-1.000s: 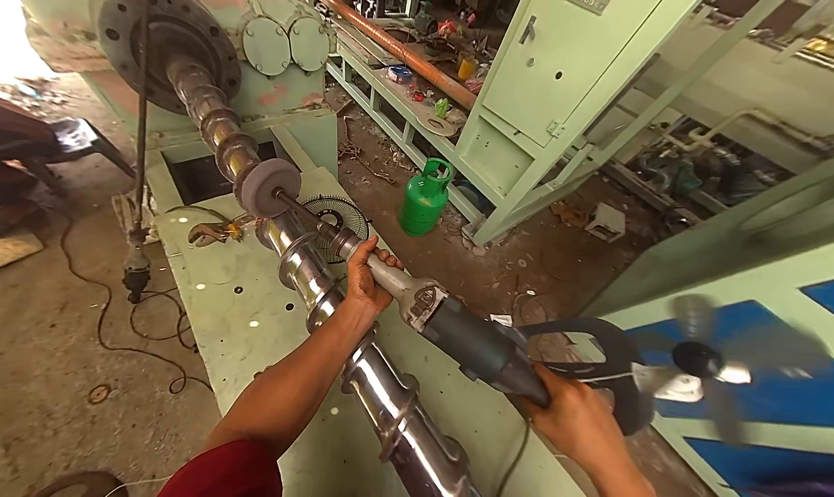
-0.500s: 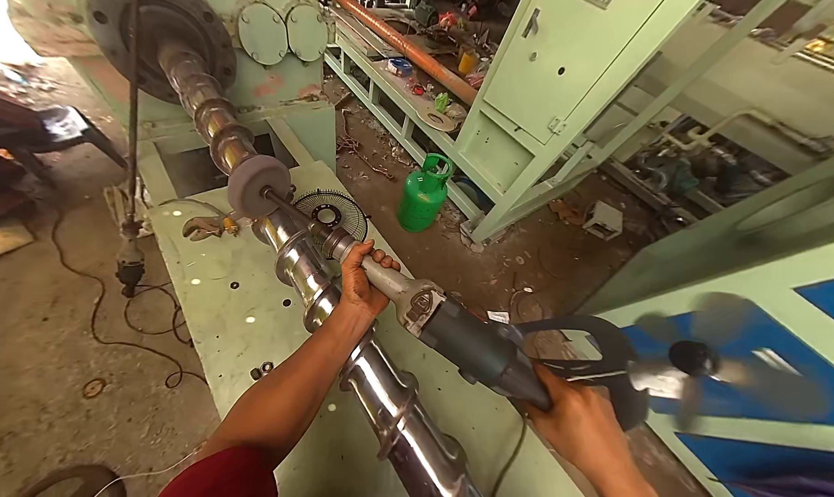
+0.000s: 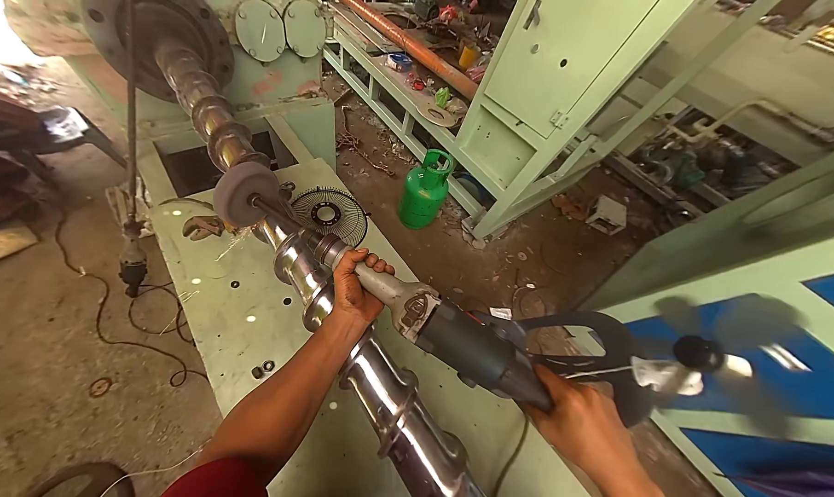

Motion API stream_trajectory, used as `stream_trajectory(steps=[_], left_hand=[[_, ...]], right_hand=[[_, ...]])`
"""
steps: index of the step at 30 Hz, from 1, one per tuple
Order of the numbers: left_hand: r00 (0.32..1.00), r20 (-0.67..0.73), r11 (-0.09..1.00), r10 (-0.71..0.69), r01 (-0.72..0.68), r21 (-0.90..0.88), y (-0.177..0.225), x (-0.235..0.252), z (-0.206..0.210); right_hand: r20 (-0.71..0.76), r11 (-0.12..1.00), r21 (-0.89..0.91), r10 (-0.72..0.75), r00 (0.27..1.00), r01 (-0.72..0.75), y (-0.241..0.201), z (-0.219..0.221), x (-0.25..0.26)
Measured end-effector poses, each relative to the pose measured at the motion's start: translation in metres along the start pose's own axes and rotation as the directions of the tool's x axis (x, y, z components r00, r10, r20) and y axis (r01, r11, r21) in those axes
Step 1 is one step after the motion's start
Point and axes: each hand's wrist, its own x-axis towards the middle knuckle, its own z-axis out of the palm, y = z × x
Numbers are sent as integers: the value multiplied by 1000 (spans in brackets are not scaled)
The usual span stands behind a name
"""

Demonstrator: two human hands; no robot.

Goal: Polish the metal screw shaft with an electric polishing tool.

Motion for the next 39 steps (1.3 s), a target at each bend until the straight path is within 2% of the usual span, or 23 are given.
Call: stream_trajectory(steps=[11,18,28,33,39], left_hand=[[1000,-17,1000,17,-16,22,0,-4,-4],[996,-82,995,-21,29,95,-2,1,0],[974,-213,952,-82,140,271,-9,29,6],[950,-299,929,-88,187,321,-14,40,6],[940,-328,911,-91,211,353,-14,43,4]], right_hand=[[-23,1000,4,-13,1000,13,2,5,-1],[16,997,66,42,999,-43,-1,20,-7],[252,943,227,185,950,-244,3,50,-3],[386,889,295,224,895,-350,6,59,2],[430,869,319,223,875,-378,6,65,2]])
